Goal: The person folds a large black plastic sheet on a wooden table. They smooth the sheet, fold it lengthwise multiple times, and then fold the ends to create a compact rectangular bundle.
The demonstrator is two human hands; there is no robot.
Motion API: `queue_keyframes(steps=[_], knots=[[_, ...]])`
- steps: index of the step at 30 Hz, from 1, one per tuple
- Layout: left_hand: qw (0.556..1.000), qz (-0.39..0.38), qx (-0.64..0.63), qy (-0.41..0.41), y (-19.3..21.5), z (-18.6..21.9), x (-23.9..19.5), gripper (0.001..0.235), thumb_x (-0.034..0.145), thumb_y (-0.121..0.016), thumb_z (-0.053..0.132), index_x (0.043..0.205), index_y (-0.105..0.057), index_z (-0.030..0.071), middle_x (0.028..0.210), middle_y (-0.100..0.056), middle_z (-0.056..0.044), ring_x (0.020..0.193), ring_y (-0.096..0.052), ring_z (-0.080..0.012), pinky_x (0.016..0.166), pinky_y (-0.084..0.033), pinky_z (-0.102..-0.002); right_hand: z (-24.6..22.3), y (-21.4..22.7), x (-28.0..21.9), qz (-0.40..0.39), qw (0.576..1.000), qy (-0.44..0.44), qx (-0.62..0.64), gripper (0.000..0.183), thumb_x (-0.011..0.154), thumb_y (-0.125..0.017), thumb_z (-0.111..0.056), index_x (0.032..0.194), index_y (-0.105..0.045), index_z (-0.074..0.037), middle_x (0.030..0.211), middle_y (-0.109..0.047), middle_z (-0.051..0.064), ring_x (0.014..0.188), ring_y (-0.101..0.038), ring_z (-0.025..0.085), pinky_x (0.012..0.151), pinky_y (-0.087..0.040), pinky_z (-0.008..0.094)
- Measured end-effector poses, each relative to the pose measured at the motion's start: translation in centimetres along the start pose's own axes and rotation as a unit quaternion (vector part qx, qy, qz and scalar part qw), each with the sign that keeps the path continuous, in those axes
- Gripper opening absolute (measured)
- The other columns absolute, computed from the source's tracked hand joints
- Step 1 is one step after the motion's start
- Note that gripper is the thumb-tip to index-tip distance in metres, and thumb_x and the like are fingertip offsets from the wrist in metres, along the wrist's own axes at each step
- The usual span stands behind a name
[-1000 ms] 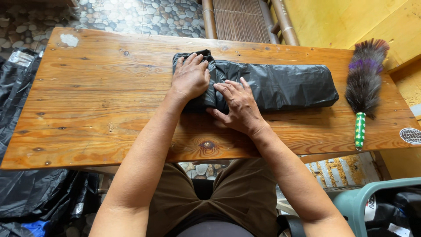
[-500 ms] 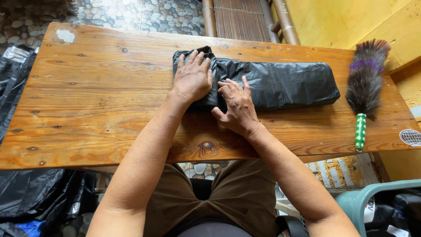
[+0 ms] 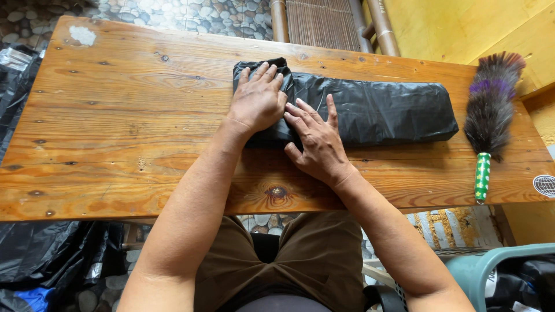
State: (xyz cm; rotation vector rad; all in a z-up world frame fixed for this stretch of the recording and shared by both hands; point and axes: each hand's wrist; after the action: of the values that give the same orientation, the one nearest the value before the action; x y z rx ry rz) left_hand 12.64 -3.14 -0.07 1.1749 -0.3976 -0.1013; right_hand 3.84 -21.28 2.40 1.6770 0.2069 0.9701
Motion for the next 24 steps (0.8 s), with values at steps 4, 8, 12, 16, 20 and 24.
queue_keyframes(steps=[4, 8, 12, 16, 20, 24], knots=[[0.999, 0.004, -0.002, -0.032, 0.3, -1.8, 0.1, 0.067, 0.094, -0.045, 0.040, 0.157, -0.045, 0.019, 0.155, -0.053, -0.011, 0.149, -0.041, -0.0263, 0.117, -0.027, -0.050, 0.8, -0.7, -0.4, -0.017, 1.000, 0.003, 0.013, 0.056, 0.080, -0.064, -0.032, 0.131, -0.066, -0.010, 0.142, -0.065, 0.008, 0.142, -0.052, 0.026, 0.124, -0.006, 0.065], [0.998, 0.005, 0.036, -0.048, 0.8, -1.3, -0.5, 0.059, 0.092, -0.051, 0.047, 0.146, -0.060, 0.027, 0.156, -0.053, -0.007, 0.150, -0.039, -0.0252, 0.117, -0.027, -0.049, 0.8, -0.4, -0.3, -0.021, 0.999, 0.007, 0.026, 0.055, 0.080, -0.064, -0.033, 0.131, -0.067, -0.010, 0.142, -0.065, 0.007, 0.143, -0.051, 0.026, 0.124, -0.008, 0.064], [0.999, -0.004, -0.039, 0.001, 3.4, -0.2, -1.2, 0.053, 0.092, -0.054, 0.043, 0.142, -0.061, 0.026, 0.162, -0.034, -0.013, 0.153, -0.024, -0.0296, 0.120, -0.012, -0.053, 0.2, 0.8, 0.0, -0.028, 0.999, 0.026, 0.031, 0.055, 0.088, -0.065, -0.037, 0.133, -0.064, -0.006, 0.142, -0.066, 0.012, 0.143, -0.051, 0.030, 0.124, -0.008, 0.064], [0.967, 0.209, -0.063, 0.135, 3.2, -1.9, -1.7, 0.043, 0.099, -0.060, 0.040, 0.123, -0.066, 0.005, 0.133, -0.059, -0.023, 0.123, -0.054, -0.0362, 0.102, -0.045, -0.052, -0.1, 1.5, -0.1, -0.040, 0.997, 0.018, 0.071, 0.048, 0.108, -0.045, -0.039, 0.134, -0.064, -0.003, 0.144, -0.064, 0.011, 0.144, -0.049, 0.034, 0.123, -0.006, 0.064], [0.957, 0.103, -0.080, 0.259, 2.1, -4.0, -1.8, 0.064, 0.093, -0.056, 0.069, 0.123, -0.058, 0.013, 0.109, -0.067, -0.018, 0.101, -0.070, -0.0451, 0.087, -0.052, -0.059, 0.9, -0.3, -1.0, -0.017, 0.998, 0.010, 0.060, 0.041, 0.108, -0.043, -0.029, 0.136, -0.065, -0.009, 0.145, -0.064, 0.008, 0.146, -0.047, 0.028, 0.123, -0.009, 0.062], [0.951, 0.048, -0.140, 0.272, 2.4, -4.6, -1.7, 0.071, 0.092, -0.057, 0.071, 0.118, -0.059, 0.006, 0.101, -0.072, -0.025, 0.101, -0.070, -0.0511, 0.086, -0.054, -0.059, 0.9, 0.0, -0.9, -0.002, 0.999, 0.015, 0.048, 0.041, 0.106, -0.054, -0.035, 0.137, -0.066, -0.012, 0.147, -0.062, 0.006, 0.148, -0.043, 0.029, 0.123, -0.013, 0.063]])
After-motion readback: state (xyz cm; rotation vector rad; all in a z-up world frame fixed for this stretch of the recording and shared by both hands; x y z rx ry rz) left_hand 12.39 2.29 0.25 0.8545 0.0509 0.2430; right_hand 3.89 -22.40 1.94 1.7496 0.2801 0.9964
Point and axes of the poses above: each hand's wrist, its own x-axis towards the middle knuckle, its own y-axis out of the back of the hand, z = x × y
